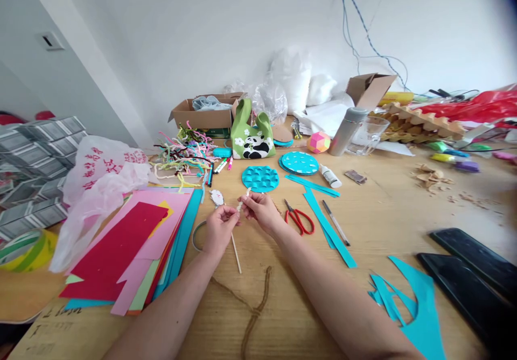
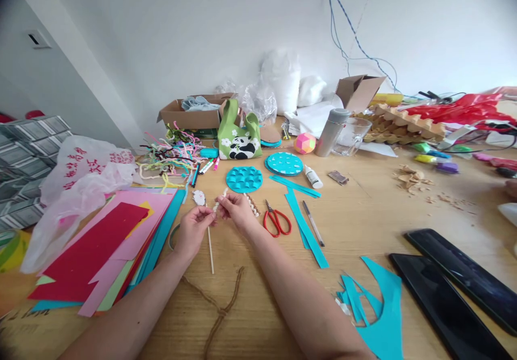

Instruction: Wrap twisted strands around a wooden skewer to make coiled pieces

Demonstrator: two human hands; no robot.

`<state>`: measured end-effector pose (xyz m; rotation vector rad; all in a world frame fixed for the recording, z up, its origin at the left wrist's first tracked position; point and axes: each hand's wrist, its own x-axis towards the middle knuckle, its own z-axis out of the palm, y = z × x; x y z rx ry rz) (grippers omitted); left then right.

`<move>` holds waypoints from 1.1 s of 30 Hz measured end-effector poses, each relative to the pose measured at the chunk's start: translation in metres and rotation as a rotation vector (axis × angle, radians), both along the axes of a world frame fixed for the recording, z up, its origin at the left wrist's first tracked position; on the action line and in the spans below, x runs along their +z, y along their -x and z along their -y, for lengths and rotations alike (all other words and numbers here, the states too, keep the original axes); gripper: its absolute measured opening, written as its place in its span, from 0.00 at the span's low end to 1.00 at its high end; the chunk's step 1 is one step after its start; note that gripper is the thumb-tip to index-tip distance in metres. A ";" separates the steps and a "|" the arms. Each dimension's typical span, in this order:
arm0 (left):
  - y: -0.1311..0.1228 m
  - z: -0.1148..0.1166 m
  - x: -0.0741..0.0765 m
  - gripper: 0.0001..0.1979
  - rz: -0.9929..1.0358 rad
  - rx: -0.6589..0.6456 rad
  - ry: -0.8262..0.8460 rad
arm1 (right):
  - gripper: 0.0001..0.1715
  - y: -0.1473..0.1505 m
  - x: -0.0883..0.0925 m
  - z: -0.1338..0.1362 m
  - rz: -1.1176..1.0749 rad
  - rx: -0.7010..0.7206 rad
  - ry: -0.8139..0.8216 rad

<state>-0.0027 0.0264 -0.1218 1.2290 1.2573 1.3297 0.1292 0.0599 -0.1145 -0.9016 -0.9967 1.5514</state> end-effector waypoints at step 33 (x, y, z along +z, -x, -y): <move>-0.003 0.003 0.009 0.12 0.299 -0.128 0.184 | 0.22 -0.009 0.009 -0.003 0.042 -0.094 0.024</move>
